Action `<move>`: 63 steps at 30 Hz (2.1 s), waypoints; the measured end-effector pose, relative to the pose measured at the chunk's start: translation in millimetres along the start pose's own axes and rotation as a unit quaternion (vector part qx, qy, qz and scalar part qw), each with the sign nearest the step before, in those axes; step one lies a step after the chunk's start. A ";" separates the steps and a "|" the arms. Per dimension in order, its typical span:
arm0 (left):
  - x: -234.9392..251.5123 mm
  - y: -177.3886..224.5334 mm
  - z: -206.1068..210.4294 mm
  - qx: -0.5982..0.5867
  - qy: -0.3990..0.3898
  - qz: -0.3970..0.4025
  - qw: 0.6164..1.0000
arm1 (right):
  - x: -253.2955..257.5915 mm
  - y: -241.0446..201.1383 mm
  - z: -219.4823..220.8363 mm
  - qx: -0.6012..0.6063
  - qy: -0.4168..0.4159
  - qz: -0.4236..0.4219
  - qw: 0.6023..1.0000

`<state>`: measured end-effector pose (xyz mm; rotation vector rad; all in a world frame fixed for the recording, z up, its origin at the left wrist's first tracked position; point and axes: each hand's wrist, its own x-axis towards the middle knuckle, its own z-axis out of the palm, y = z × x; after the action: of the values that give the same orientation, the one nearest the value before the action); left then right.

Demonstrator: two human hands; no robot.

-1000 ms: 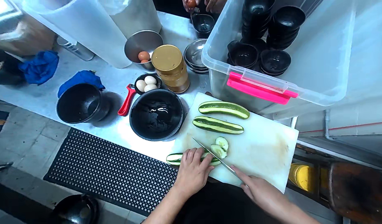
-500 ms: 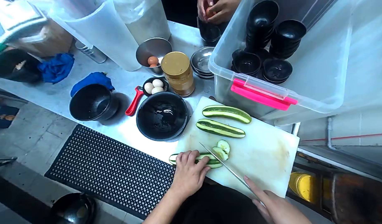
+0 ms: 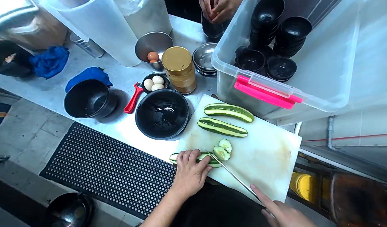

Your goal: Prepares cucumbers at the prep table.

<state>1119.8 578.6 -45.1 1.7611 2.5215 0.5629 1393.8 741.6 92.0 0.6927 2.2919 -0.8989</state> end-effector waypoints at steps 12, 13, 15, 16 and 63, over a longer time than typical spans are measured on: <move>-2.4 0.8 3.8 0.001 0.004 -0.005 1.000 | 92.3 0.7 28.3 0.015 -0.045 -0.021 0.999; -2.8 0.6 4.5 0.002 0.007 -0.006 1.000 | 95.4 -0.5 26.7 0.013 -0.054 -0.019 0.998; -3.1 0.1 5.1 0.003 0.009 -0.006 1.000 | 97.0 -1.1 25.8 0.013 -0.053 -0.018 0.998; -3.4 0.5 5.2 0.001 0.010 -0.006 1.000 | 95.7 -1.2 25.2 0.013 -0.052 -0.015 0.998; -14.4 -9.9 4.2 -0.022 0.056 -0.061 0.996 | 34.2 -12.5 2.5 0.004 0.021 -0.021 1.000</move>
<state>1117.0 563.7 -54.7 1.5918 2.6452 0.7236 1362.6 740.4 73.0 0.6750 2.3482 -0.9227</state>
